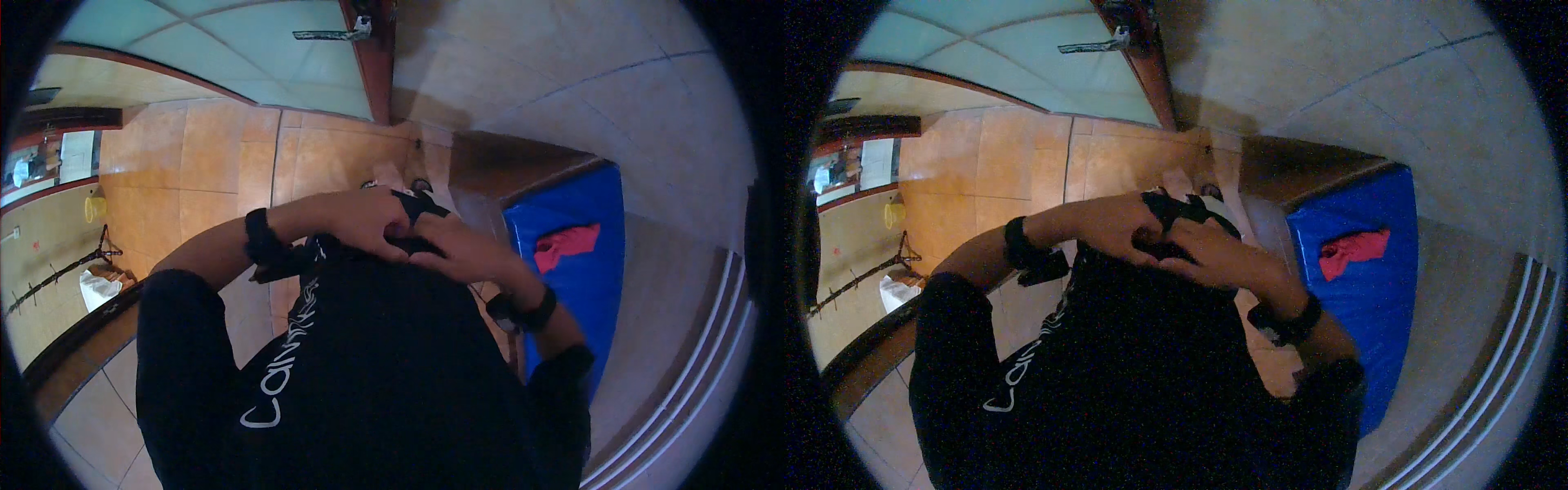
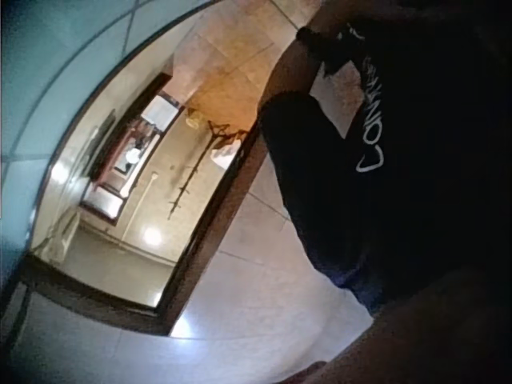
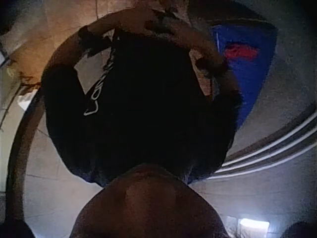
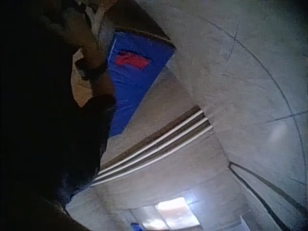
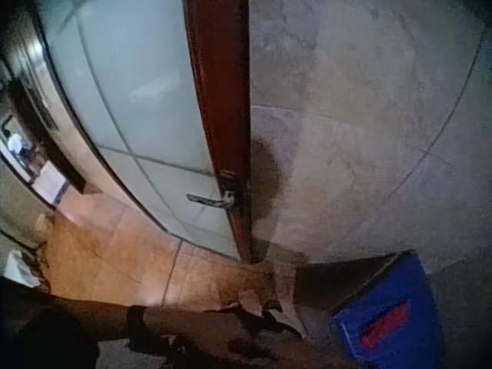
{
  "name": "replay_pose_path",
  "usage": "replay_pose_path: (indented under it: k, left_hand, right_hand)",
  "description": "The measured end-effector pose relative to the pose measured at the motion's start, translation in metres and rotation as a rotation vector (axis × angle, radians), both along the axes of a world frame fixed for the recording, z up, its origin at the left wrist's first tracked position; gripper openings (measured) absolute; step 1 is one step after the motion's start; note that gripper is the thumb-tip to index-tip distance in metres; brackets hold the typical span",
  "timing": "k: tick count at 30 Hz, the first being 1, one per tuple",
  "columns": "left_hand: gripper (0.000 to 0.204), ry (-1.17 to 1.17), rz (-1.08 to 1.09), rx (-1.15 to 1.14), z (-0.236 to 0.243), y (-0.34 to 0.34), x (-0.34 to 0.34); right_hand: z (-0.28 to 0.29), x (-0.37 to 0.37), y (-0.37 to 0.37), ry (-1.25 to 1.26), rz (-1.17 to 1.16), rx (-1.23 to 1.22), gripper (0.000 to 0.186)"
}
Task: Wiping a wall and a bedside table with a cloth in a bedroom.
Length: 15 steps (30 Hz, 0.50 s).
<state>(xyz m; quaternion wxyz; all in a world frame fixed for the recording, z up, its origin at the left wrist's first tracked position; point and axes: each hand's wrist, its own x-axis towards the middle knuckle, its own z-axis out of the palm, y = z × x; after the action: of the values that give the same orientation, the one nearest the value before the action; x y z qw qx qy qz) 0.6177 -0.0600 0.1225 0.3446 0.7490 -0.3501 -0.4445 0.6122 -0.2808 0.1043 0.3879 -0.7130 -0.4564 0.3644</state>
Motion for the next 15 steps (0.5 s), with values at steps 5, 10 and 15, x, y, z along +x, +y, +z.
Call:
replay_pose_path:
  k: [5, 10, 15]
  left_hand:
    - [0.039, -0.117, -0.006, -0.004, -0.002, 0.003, 0.002]
    - [0.041, -0.156, -0.022, -0.099, -0.005, 0.01, -0.001]
    - [0.04, -0.065, -0.069, -0.054, -0.001, 0.021, 0.003]
  right_hand:
    - [0.005, -0.005, 0.002, -0.272, -0.013, -0.009, 0.039]
    - [0.014, -0.009, 0.006, -0.409, 0.035, -0.127, 0.036]
    - [0.01, -0.016, -0.009, -0.316, 0.024, -0.201, 0.035]
